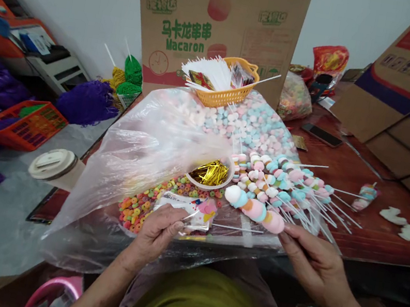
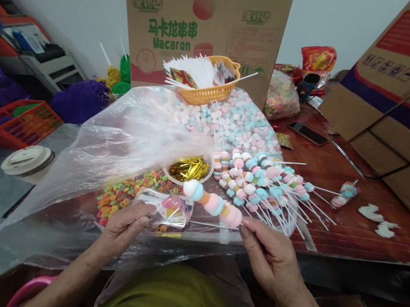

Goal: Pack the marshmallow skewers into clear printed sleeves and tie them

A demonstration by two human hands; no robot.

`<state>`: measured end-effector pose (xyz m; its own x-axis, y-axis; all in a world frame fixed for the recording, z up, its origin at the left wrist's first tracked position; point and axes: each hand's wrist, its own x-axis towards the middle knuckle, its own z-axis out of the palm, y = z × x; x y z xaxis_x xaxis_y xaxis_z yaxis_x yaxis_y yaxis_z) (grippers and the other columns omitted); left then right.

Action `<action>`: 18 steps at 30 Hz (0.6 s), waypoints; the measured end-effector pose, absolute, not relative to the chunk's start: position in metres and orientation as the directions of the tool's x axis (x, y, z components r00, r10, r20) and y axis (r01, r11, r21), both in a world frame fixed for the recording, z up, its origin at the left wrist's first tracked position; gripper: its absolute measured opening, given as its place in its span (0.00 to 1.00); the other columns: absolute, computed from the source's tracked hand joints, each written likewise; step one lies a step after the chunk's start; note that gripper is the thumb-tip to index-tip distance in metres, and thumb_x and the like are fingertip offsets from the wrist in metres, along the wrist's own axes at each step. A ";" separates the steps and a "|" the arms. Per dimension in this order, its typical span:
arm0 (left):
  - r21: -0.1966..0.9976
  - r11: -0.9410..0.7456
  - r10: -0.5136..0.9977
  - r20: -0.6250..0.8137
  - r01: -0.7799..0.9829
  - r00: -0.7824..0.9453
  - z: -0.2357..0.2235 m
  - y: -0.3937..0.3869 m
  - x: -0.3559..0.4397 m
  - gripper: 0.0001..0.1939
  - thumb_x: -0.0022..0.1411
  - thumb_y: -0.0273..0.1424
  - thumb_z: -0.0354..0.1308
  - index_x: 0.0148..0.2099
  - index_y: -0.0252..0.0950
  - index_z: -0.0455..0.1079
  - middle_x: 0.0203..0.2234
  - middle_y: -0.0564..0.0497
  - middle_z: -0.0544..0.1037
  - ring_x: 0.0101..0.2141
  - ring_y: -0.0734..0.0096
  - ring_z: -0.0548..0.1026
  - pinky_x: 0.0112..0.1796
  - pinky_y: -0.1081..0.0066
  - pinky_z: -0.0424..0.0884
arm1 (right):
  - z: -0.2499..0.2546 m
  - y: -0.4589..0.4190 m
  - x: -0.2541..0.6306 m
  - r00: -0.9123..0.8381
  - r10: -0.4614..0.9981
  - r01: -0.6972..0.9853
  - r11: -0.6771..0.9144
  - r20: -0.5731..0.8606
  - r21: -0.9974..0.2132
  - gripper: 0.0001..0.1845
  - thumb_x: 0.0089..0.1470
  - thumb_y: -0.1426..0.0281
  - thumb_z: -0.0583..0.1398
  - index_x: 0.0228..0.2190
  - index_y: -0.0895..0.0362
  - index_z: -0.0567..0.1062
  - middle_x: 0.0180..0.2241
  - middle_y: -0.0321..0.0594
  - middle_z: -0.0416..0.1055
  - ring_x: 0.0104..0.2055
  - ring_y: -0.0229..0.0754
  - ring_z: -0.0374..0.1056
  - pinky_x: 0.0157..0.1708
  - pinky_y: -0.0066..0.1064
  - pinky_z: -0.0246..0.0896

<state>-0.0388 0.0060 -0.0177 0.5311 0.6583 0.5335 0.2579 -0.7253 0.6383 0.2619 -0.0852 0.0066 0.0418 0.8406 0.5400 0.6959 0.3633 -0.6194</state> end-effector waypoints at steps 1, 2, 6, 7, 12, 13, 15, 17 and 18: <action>0.616 -0.748 0.632 0.550 0.245 0.546 -0.016 0.007 -0.040 0.10 0.62 0.28 0.50 0.43 0.37 0.70 0.34 0.48 0.78 0.33 0.70 0.74 0.37 0.68 0.68 | 0.009 -0.086 0.265 -0.022 0.813 0.728 0.412 0.582 -0.548 0.09 0.52 0.74 0.57 0.37 0.55 0.72 0.30 0.38 0.75 0.28 0.38 0.71 0.30 0.26 0.67; 0.596 -0.767 0.609 0.559 0.238 0.562 -0.014 0.008 -0.040 0.10 0.62 0.28 0.50 0.43 0.37 0.70 0.34 0.47 0.78 0.33 0.70 0.74 0.37 0.67 0.68 | 0.012 -0.086 0.267 -0.083 0.792 0.751 0.449 0.604 -0.485 0.11 0.52 0.75 0.57 0.38 0.54 0.72 0.31 0.39 0.76 0.30 0.39 0.72 0.31 0.27 0.68; 0.527 -0.804 0.576 0.578 0.274 0.578 -0.006 0.009 -0.041 0.10 0.63 0.30 0.49 0.44 0.37 0.70 0.34 0.47 0.79 0.33 0.70 0.75 0.37 0.67 0.68 | 0.019 -0.083 0.274 -0.278 0.738 0.785 0.543 0.615 -0.297 0.15 0.52 0.78 0.56 0.42 0.54 0.70 0.33 0.40 0.75 0.34 0.40 0.72 0.35 0.28 0.67; 0.518 -0.806 0.579 0.584 0.288 0.569 -0.004 0.009 -0.042 0.10 0.63 0.29 0.49 0.44 0.37 0.70 0.33 0.47 0.79 0.33 0.70 0.75 0.37 0.67 0.68 | 0.021 -0.084 0.276 -0.308 0.730 0.786 0.557 0.611 -0.269 0.16 0.52 0.78 0.56 0.43 0.54 0.70 0.33 0.40 0.75 0.33 0.39 0.72 0.34 0.29 0.66; 0.429 -0.853 0.511 0.566 0.298 0.647 0.000 0.013 -0.043 0.09 0.62 0.28 0.50 0.42 0.36 0.70 0.33 0.47 0.79 0.30 0.71 0.74 0.35 0.68 0.66 | 0.026 -0.089 0.287 -0.428 0.763 0.768 0.590 0.484 -0.251 0.16 0.52 0.79 0.53 0.42 0.55 0.70 0.26 0.38 0.71 0.25 0.37 0.65 0.24 0.28 0.60; 0.395 -0.868 0.484 0.538 0.301 0.691 0.001 0.014 -0.042 0.09 0.62 0.29 0.50 0.42 0.36 0.70 0.33 0.47 0.79 0.30 0.70 0.74 0.34 0.68 0.66 | 0.028 -0.090 0.289 -0.449 0.766 0.755 0.601 0.461 -0.264 0.16 0.52 0.79 0.53 0.43 0.55 0.70 0.26 0.38 0.71 0.26 0.37 0.65 0.25 0.28 0.60; 0.327 -0.889 0.448 0.475 0.321 0.757 0.004 0.018 -0.041 0.09 0.62 0.30 0.51 0.42 0.36 0.70 0.32 0.47 0.79 0.30 0.70 0.73 0.33 0.69 0.64 | 0.033 -0.089 0.293 -0.473 0.760 0.726 0.623 0.445 -0.292 0.17 0.52 0.78 0.53 0.44 0.55 0.69 0.28 0.39 0.72 0.29 0.38 0.67 0.28 0.28 0.62; 0.285 -0.897 0.438 0.465 0.339 0.769 0.007 0.021 -0.038 0.09 0.62 0.30 0.51 0.41 0.35 0.70 0.30 0.47 0.79 0.29 0.70 0.72 0.32 0.69 0.64 | 0.039 -0.088 0.298 -0.471 0.760 0.713 0.627 0.448 -0.314 0.18 0.52 0.78 0.54 0.45 0.54 0.68 0.30 0.39 0.73 0.31 0.38 0.69 0.31 0.28 0.64; 0.281 -0.898 0.436 0.479 0.338 0.762 0.009 0.022 -0.037 0.09 0.62 0.30 0.50 0.41 0.35 0.70 0.29 0.47 0.79 0.29 0.70 0.72 0.32 0.70 0.63 | 0.042 -0.088 0.299 -0.464 0.764 0.712 0.622 0.448 -0.325 0.18 0.52 0.78 0.54 0.45 0.53 0.68 0.31 0.38 0.73 0.31 0.39 0.69 0.31 0.28 0.65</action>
